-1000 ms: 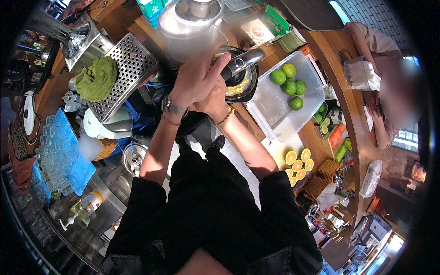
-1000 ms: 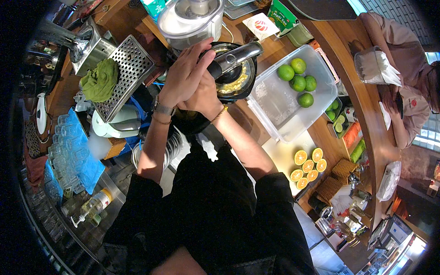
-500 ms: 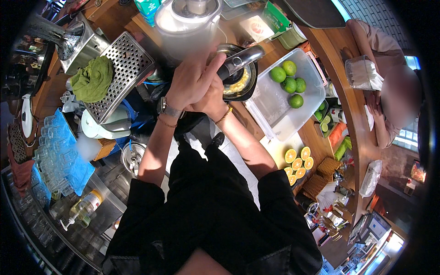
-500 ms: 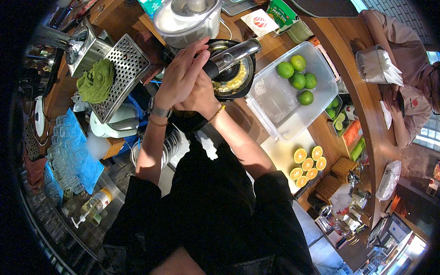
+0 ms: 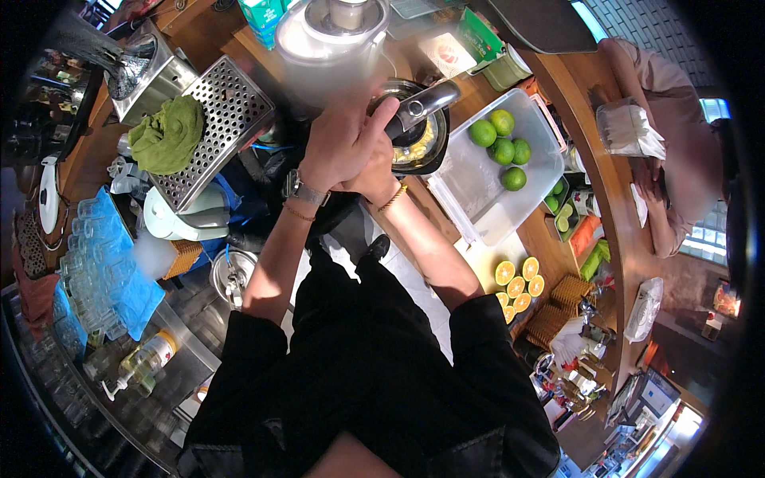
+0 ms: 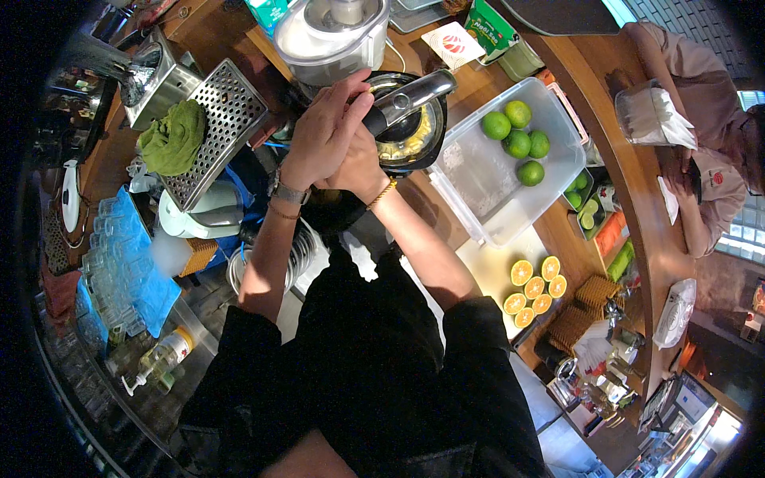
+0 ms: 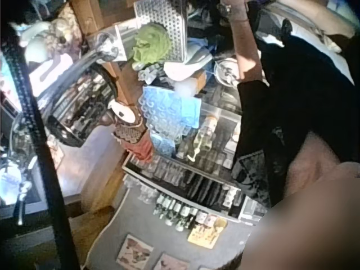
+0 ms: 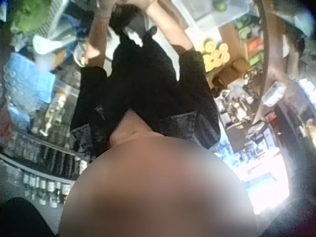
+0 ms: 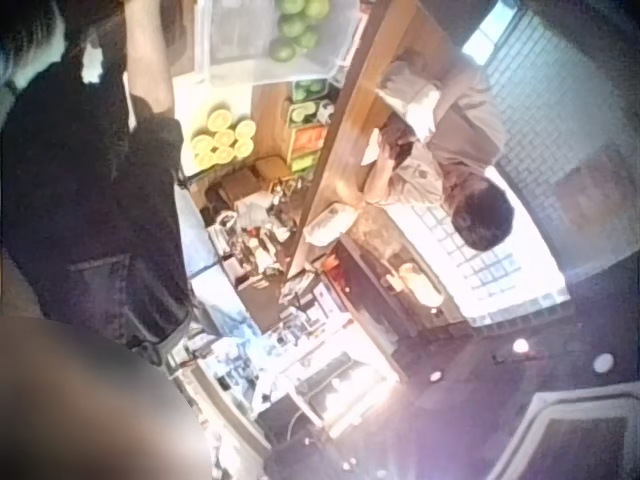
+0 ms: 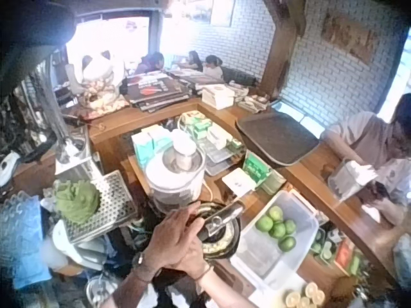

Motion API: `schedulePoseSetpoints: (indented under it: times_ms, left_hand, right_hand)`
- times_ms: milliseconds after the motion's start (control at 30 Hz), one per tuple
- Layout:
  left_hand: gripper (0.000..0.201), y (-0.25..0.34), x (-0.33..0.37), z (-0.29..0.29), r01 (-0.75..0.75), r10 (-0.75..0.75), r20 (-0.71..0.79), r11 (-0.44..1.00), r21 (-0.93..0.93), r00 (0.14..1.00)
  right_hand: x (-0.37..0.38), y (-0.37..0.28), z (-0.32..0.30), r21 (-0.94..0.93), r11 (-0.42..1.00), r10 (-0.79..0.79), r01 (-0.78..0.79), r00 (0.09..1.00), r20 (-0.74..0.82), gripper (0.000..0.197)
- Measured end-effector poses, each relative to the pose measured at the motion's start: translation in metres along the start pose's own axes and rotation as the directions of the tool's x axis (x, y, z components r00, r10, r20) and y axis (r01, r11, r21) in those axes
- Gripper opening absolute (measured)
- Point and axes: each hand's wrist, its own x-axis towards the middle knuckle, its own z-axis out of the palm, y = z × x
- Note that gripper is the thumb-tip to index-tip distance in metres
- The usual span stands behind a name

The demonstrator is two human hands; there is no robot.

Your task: The person repeatedly picks limes from a container, places them into a manual press, and squeezes them to extract juice. The person also handles a small glass and a ladle, occasionally transferring liquid between containers.

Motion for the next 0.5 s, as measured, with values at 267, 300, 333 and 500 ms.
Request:
schedulePoseSetpoints:
  times_ms: [267,300,333,500]
  left_hand:
    - [0.043,-0.03,0.008,-0.028,-0.179,-0.042,-0.35,0.799,-0.574,0.936]
    - [0.045,-0.033,0.003,-0.033,-0.161,-0.133,-0.363,0.721,-0.673,0.922]
    - [0.045,-0.056,0.001,-0.034,-0.176,-0.09,-0.415,0.811,-0.558,0.905]
    - [0.064,-0.018,-0.015,-0.001,-0.074,0.039,-0.164,0.974,-0.212,0.986]
  right_hand:
    - [0.056,-0.015,-0.035,-0.178,0.982,0.091,-0.064,0.985,0.147,0.008]
    - [0.071,-0.017,-0.044,-0.169,0.982,0.086,-0.084,0.996,0.006,0.006]
    - [0.084,-0.009,-0.05,-0.249,0.959,0.106,-0.133,0.987,-0.117,0.013]
    - [0.142,0.041,-0.138,0.369,0.81,0.509,-0.456,0.859,-0.057,0.03]
